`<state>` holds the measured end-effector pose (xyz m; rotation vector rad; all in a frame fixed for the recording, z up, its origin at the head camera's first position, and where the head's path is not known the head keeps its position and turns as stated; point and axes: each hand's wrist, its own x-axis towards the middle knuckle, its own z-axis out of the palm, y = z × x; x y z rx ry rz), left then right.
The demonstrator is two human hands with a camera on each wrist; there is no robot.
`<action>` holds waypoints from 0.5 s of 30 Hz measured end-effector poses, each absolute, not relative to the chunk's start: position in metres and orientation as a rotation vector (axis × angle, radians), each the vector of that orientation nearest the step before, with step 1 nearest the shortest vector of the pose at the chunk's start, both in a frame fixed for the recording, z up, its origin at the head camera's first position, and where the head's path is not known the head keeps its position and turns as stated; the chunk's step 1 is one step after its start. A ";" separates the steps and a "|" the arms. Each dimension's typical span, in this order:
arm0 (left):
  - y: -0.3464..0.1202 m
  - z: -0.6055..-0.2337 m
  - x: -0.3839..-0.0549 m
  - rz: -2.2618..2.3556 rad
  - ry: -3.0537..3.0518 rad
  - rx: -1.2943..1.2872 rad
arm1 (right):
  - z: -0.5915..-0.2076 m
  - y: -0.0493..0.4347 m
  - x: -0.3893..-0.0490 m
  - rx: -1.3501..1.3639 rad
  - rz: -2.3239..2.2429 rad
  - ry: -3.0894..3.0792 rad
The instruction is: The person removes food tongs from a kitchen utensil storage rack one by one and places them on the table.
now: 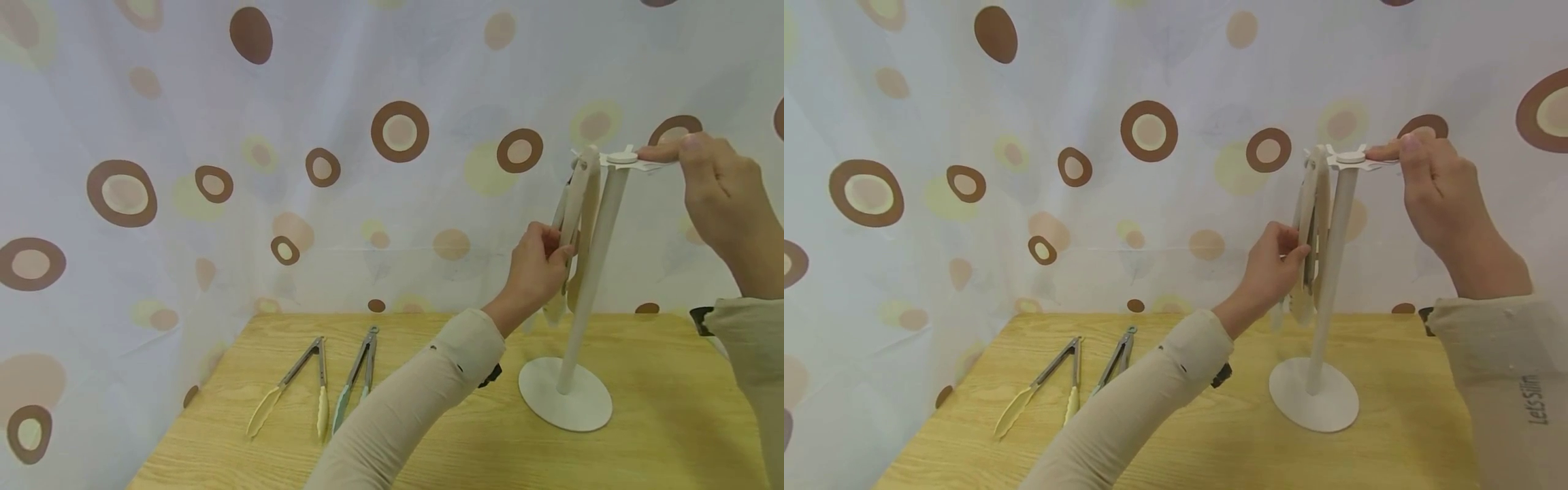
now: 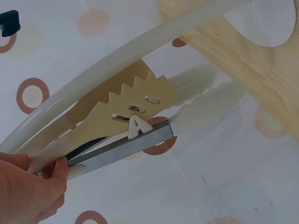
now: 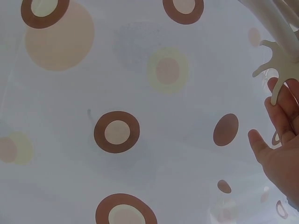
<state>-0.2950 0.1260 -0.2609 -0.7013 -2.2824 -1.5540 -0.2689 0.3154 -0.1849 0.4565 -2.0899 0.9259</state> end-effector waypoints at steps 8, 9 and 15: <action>0.124 -0.269 -0.302 -1.639 -2.259 -0.797 | -0.186 0.316 -0.268 0.446 0.923 -2.104; 0.123 -0.270 -0.303 -1.671 -2.262 -0.825 | -0.186 0.316 -0.268 0.443 0.927 -2.108; 0.117 -0.269 -0.311 -1.944 -2.204 -1.046 | -0.184 0.316 -0.269 0.448 0.918 -2.105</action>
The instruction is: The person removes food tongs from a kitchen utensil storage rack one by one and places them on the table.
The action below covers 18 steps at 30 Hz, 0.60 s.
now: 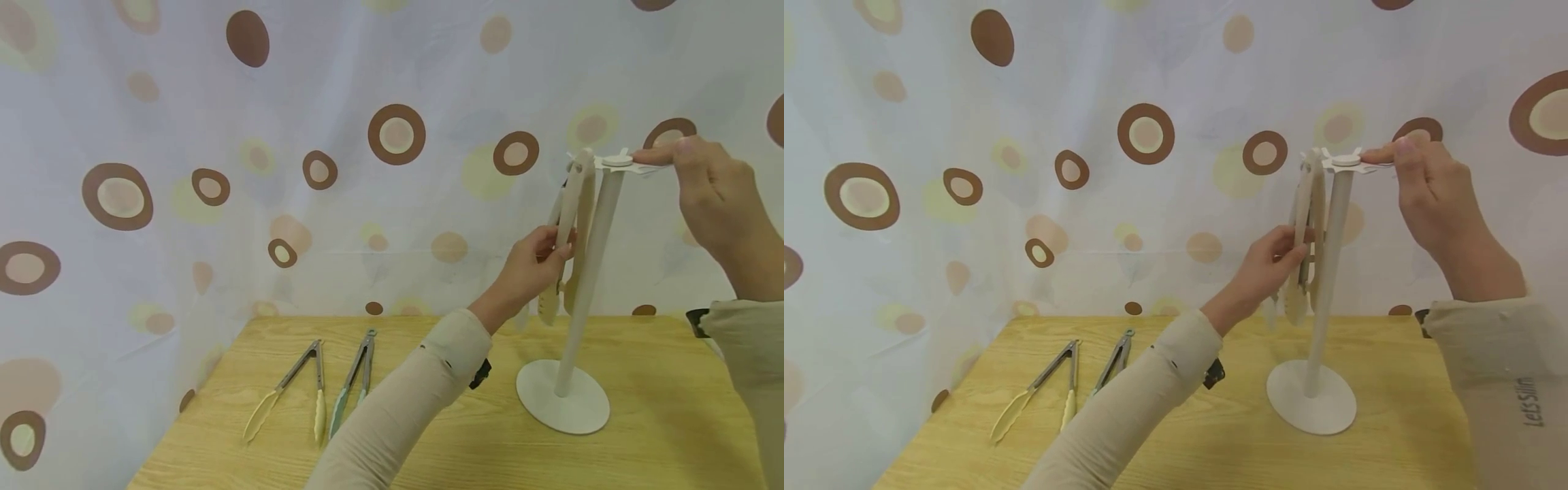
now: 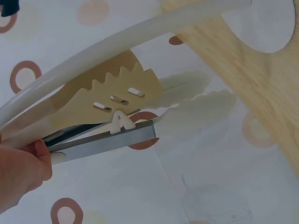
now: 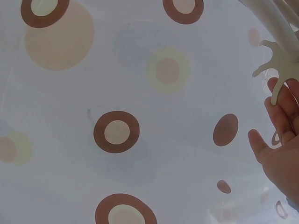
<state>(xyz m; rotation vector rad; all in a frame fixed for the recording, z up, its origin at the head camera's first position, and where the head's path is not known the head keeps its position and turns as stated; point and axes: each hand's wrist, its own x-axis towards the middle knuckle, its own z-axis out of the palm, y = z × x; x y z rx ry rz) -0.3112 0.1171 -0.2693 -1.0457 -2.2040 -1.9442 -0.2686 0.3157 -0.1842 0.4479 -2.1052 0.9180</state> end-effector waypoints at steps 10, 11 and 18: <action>0.115 -0.265 -0.314 -2.178 -2.085 -1.163 | -0.183 0.316 -0.268 0.487 0.900 -2.078; 0.114 -0.265 -0.314 -2.170 -2.101 -1.165 | -0.184 0.316 -0.268 0.481 0.904 -2.088; 0.116 -0.267 -0.317 -2.127 -2.119 -1.153 | -0.185 0.314 -0.269 0.478 0.908 -2.102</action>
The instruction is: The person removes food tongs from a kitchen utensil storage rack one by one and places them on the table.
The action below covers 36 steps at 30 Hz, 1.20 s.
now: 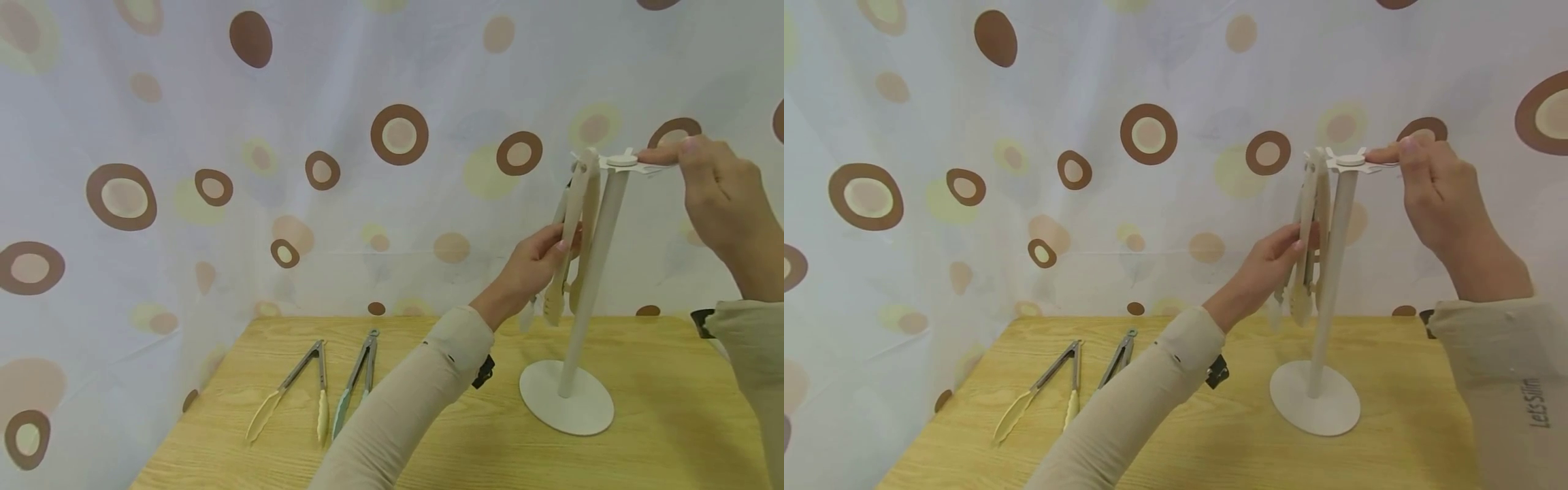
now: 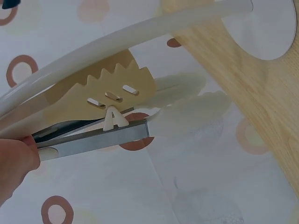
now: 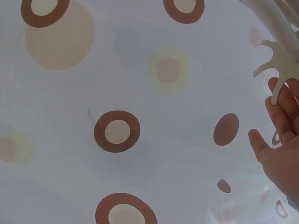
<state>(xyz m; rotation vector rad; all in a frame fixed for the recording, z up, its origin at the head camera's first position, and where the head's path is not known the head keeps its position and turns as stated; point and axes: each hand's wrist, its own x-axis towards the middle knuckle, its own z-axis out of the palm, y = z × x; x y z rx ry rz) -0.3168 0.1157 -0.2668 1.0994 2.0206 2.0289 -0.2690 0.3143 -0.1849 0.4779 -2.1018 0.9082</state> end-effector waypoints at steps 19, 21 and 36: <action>0.124 -0.271 -0.309 2.292 1.983 1.135 | -0.187 0.309 -0.271 0.435 0.947 -2.135; 0.124 -0.271 -0.309 2.304 1.980 1.146 | -0.187 0.309 -0.272 0.436 0.941 -2.139; 0.113 -0.268 -0.314 2.140 2.273 1.233 | -0.186 0.313 -0.269 0.443 0.904 -2.101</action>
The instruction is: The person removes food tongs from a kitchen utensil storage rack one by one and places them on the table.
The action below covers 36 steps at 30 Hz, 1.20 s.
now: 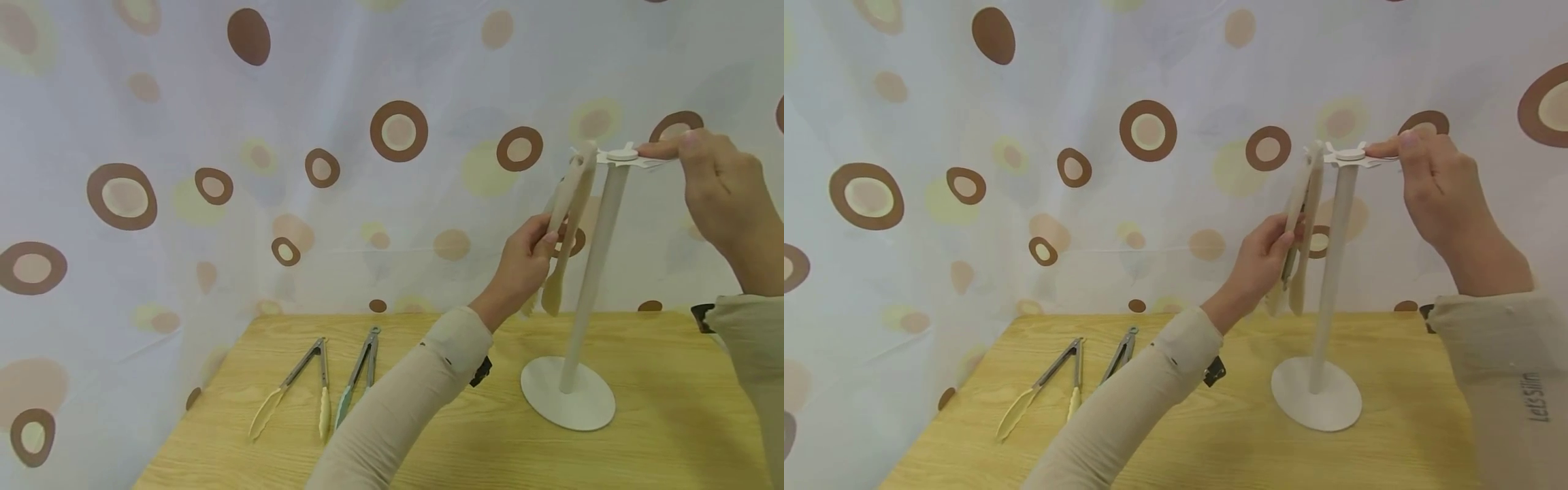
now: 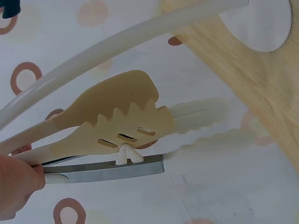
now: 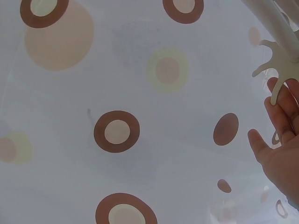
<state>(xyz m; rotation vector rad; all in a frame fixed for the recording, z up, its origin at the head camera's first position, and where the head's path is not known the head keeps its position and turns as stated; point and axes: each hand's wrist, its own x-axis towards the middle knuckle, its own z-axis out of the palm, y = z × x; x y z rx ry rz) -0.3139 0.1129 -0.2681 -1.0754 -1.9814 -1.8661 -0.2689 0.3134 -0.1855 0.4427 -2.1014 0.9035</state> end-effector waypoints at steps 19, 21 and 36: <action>0.107 -0.267 -0.295 -1.925 -1.970 -1.139 | -0.186 0.315 -0.270 0.468 0.910 -2.110; 0.106 -0.266 -0.293 -1.956 -1.958 -1.153 | -0.186 0.315 -0.270 0.472 0.896 -2.104; 0.089 -0.265 -0.288 -2.276 -1.873 -1.160 | -0.186 0.314 -0.269 0.487 0.863 -2.075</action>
